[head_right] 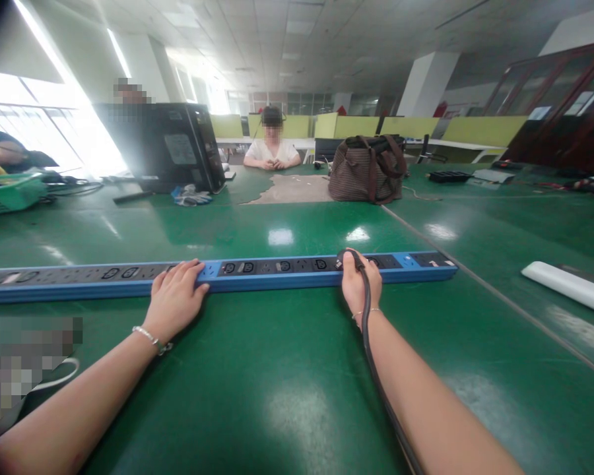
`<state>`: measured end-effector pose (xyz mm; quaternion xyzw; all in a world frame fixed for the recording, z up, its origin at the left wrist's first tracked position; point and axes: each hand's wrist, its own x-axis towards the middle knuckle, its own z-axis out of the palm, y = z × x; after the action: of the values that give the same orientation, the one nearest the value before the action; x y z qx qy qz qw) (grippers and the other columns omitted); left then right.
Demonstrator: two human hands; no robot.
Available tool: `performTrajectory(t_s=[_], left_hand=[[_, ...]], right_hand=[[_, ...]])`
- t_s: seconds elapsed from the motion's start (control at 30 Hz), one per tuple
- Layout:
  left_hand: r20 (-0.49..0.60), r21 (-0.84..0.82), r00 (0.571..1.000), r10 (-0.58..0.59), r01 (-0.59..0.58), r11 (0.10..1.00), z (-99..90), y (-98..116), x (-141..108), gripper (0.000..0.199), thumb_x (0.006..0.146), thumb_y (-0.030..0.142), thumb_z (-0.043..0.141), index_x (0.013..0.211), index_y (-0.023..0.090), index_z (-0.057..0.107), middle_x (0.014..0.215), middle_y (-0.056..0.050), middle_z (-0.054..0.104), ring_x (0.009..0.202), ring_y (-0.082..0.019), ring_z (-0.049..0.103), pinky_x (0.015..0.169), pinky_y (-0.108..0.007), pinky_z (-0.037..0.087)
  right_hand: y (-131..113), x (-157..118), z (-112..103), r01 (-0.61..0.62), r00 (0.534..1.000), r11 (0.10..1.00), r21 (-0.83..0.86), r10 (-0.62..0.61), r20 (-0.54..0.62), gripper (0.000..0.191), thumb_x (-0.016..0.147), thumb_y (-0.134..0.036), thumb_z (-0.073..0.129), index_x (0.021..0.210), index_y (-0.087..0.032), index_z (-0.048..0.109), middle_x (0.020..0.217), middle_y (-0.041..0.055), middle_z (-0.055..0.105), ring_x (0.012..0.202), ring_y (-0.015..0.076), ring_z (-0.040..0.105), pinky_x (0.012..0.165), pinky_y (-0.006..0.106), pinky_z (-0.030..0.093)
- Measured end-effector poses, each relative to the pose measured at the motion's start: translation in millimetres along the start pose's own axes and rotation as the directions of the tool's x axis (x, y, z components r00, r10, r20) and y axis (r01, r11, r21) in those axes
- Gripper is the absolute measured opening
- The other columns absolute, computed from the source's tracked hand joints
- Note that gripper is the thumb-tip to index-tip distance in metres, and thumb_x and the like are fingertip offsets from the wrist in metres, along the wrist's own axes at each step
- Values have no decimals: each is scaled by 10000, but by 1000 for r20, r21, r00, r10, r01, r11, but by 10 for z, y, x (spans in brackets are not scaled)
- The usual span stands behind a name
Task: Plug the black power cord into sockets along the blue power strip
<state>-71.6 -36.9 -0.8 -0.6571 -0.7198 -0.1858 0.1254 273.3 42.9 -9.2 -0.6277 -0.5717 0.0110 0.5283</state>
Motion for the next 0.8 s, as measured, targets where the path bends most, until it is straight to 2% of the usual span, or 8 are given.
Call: performTrajectory(t_s=[0.23,0.4,0.47,0.57,0.63,0.7,0.8], left_hand=[[8,8,1000,1,-1,1000,13,-19,5,460,867,326,362,1283,167,480,1390,-95,481,1300,-269,380,1083,-495,222],[-10,7,1000,8,-8,1000,22,-22,4,450,864,321,373,1273,177,490,1381,-94,491,1294,-269,393,1080,-499,233],[-14,11,1000,6,-6,1000,21,-19,4,444,864,318,377,1268,177,494,1379,-93,495,1292,-269,397,1080,-498,237],[-15,12,1000,0,0,1000,16,-13,4,436,864,315,387,1262,176,496,1376,-89,498,1292,-268,398,1077,-496,244],[-13,10,1000,-1,1,1000,13,-10,4,433,864,312,392,1262,176,494,1376,-86,499,1292,-267,396,1076,-491,244],[-13,8,1000,3,-3,1000,10,-9,3,429,865,309,394,1261,177,493,1376,-83,499,1292,-266,396,1076,-486,243],[-20,4,1000,9,-9,1000,8,-9,2,421,865,308,396,1255,187,498,1373,-79,503,1290,-264,400,1072,-478,248]], right_hand=[[-45,27,-25,-59,996,986,156,69,-62,482,848,-518,415,928,-147,713,956,117,714,933,247,636,885,352,450],[-71,13,-76,-24,999,991,134,30,-45,463,847,-511,421,950,-157,701,977,113,711,936,248,633,874,366,453],[-131,-20,-84,34,999,995,90,-35,0,441,840,-504,438,964,-169,697,970,108,712,932,257,633,886,393,446],[-316,-103,-31,191,974,979,72,-198,107,385,839,-473,454,934,-188,694,957,93,715,932,254,631,951,431,401],[-489,-176,65,241,949,961,133,-262,173,352,847,-458,457,933,-200,681,972,80,713,942,241,629,964,429,394],[-678,-254,202,238,932,951,199,-281,228,339,862,-449,441,961,-211,662,991,65,710,958,230,627,991,437,372],[-935,-367,430,182,939,958,224,-237,250,353,878,-441,413,1064,-227,624,1079,57,689,1003,221,616,1022,457,342]])
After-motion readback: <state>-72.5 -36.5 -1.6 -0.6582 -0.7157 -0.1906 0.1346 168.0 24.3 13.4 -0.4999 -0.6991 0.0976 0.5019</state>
